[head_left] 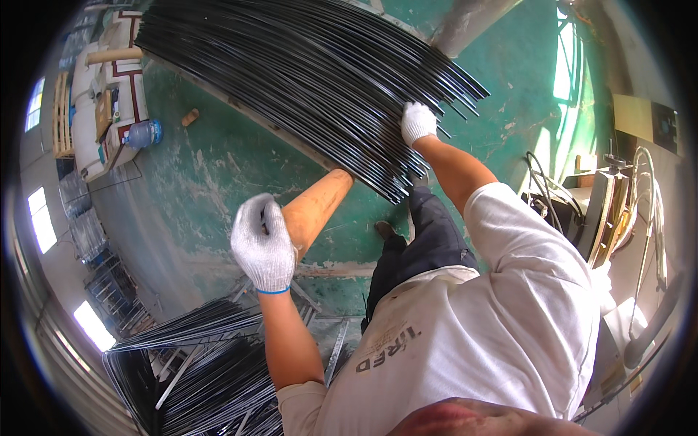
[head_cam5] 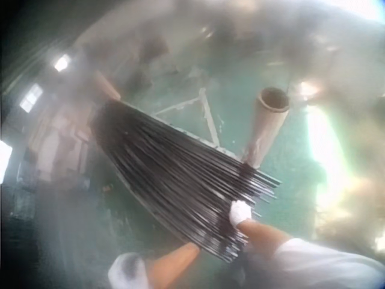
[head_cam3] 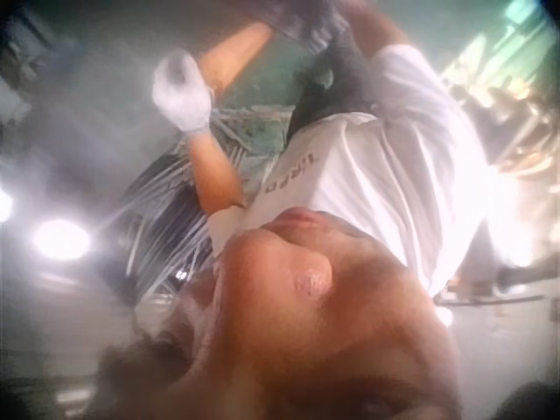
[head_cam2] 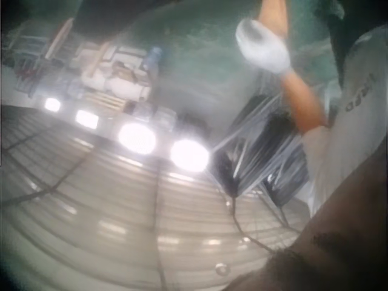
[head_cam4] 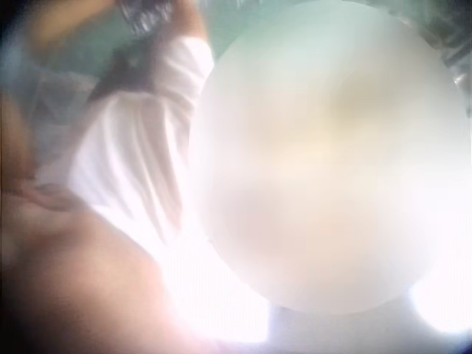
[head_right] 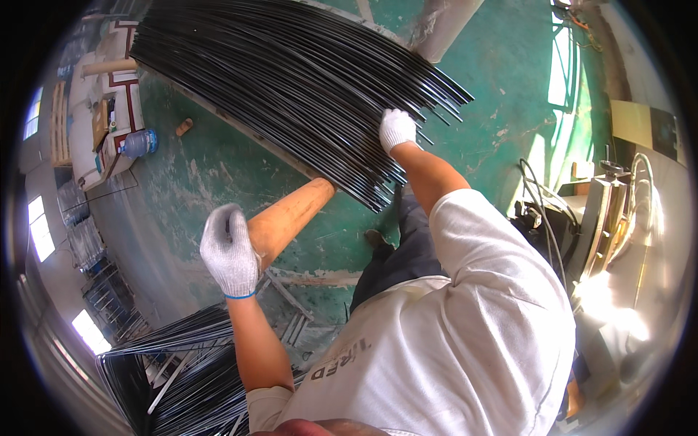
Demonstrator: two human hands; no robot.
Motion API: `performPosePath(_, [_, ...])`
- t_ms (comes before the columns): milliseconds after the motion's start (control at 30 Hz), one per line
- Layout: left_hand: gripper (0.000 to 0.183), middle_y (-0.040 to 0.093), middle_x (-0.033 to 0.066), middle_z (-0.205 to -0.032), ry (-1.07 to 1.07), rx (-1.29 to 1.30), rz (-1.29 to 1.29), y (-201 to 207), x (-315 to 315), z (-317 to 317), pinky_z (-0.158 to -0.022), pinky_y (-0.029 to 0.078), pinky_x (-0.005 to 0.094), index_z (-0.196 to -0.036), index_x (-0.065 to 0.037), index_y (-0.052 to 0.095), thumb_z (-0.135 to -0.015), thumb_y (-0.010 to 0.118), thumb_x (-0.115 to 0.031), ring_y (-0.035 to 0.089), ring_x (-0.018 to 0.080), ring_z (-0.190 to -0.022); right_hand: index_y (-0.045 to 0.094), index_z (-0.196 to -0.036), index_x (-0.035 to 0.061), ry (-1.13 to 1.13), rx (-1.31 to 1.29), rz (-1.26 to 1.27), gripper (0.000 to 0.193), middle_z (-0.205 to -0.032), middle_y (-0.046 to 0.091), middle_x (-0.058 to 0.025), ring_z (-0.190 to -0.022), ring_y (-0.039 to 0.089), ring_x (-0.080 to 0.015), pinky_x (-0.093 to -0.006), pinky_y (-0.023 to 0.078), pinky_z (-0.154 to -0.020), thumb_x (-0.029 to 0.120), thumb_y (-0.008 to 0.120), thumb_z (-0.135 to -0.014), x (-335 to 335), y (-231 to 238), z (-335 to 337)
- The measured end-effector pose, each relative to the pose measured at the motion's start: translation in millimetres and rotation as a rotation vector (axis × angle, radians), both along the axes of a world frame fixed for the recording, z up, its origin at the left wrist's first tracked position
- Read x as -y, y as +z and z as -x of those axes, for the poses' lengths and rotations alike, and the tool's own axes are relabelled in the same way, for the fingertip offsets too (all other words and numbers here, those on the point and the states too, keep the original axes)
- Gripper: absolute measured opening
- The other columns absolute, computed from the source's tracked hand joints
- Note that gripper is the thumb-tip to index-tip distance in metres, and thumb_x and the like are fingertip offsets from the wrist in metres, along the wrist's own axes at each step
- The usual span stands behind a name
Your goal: The person picks up a bundle of metal rods from a rack, carries them to a processing machine, and feeds them into the rollers. After processing, the person removes the bundle from the machine and places it back onto the rack.
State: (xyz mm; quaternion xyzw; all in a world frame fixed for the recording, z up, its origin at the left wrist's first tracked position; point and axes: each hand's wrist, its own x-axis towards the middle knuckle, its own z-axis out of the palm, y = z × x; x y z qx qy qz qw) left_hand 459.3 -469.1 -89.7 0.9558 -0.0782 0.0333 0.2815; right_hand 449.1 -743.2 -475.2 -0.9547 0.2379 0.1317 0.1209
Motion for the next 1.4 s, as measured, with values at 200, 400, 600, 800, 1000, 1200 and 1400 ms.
performPosePath(200, [0.007,0.064,0.0106,-0.085,0.013,-0.032,0.030,-4,-6,-3,-0.074,0.050,0.0306,-0.095,0.005,0.067,-0.095,0.064,-0.002,0.060,0.0176,-0.077,0.066,-0.110,0.0046,0.051,-0.058,-0.101,0.020,-0.108,0.070,-0.0192,-0.105,0.069,-0.0356,-0.0475,0.057,-0.089,0.019,0.063,-0.095,2,-4,-7])
performPosePath(400, [0.007,0.065,0.0108,-0.085,0.005,-0.016,-0.005,-1,-3,-2,-0.074,0.050,0.0306,-0.096,0.005,0.067,-0.095,0.063,-0.001,0.061,0.0182,-0.077,0.062,-0.116,0.0045,-0.092,0.026,-0.070,0.023,-0.109,0.070,-0.0180,-0.106,0.068,-0.0348,-0.0441,0.057,-0.091,0.011,0.058,-0.094,-7,5,-17])
performPosePath(600, [0.006,0.067,0.0139,-0.088,0.012,-0.042,-0.019,-3,-7,-1,-0.074,0.052,0.0344,-0.094,0.003,0.069,-0.092,0.065,-0.001,0.065,0.0258,-0.078,0.069,-0.115,0.0032,-0.037,-0.142,-0.263,0.024,-0.114,0.074,-0.0230,-0.107,0.073,-0.0378,-0.0463,0.059,-0.091,0.010,0.060,-0.093,5,6,-24])
performPosePath(800, [0.005,0.068,0.0153,-0.087,0.001,0.016,-0.014,-4,-8,-3,-0.072,0.053,0.0370,-0.092,0.001,0.069,-0.089,0.067,-0.002,0.067,0.0307,-0.077,0.079,-0.100,0.0024,0.013,-0.282,-0.390,0.027,-0.105,0.076,-0.0212,-0.100,0.074,-0.0376,-0.0441,0.061,-0.085,0.022,0.074,-0.082,19,24,-45])
performPosePath(1000, [0.005,0.068,0.0160,-0.086,-0.030,0.059,-0.048,-4,-9,-3,-0.072,0.054,0.0374,-0.091,0.001,0.070,-0.088,0.068,-0.002,0.067,0.0323,-0.077,0.075,-0.093,-0.0054,-0.301,-0.313,-1.140,0.023,-0.081,0.073,-0.0146,-0.071,0.067,-0.0209,-0.0370,0.058,-0.070,0.005,0.076,-0.073,39,21,-41])
performPosePath(1200, [0.003,0.068,0.0147,-0.084,-0.019,0.080,-0.067,-4,-6,0,-0.070,0.054,0.0383,-0.089,-0.002,0.069,-0.088,0.068,-0.005,0.067,0.0326,-0.075,0.069,-0.110,-0.0089,-0.486,-0.275,-1.754,0.022,-0.097,0.074,-0.0173,-0.082,0.073,-0.0283,-0.0427,0.063,-0.076,0.001,0.072,-0.091,43,51,-28])
performPosePath(1400, [0.005,0.067,0.0147,-0.084,-0.035,0.104,-0.079,-1,-9,4,-0.071,0.054,0.0399,-0.089,-0.002,0.069,-0.089,0.068,-0.008,0.066,0.0345,-0.077,0.070,-0.102,-0.0062,-0.512,-0.324,-1.851,0.016,-0.085,0.073,-0.0157,-0.076,0.072,-0.0284,-0.0430,0.063,-0.071,0.009,0.066,-0.099,37,77,-27])
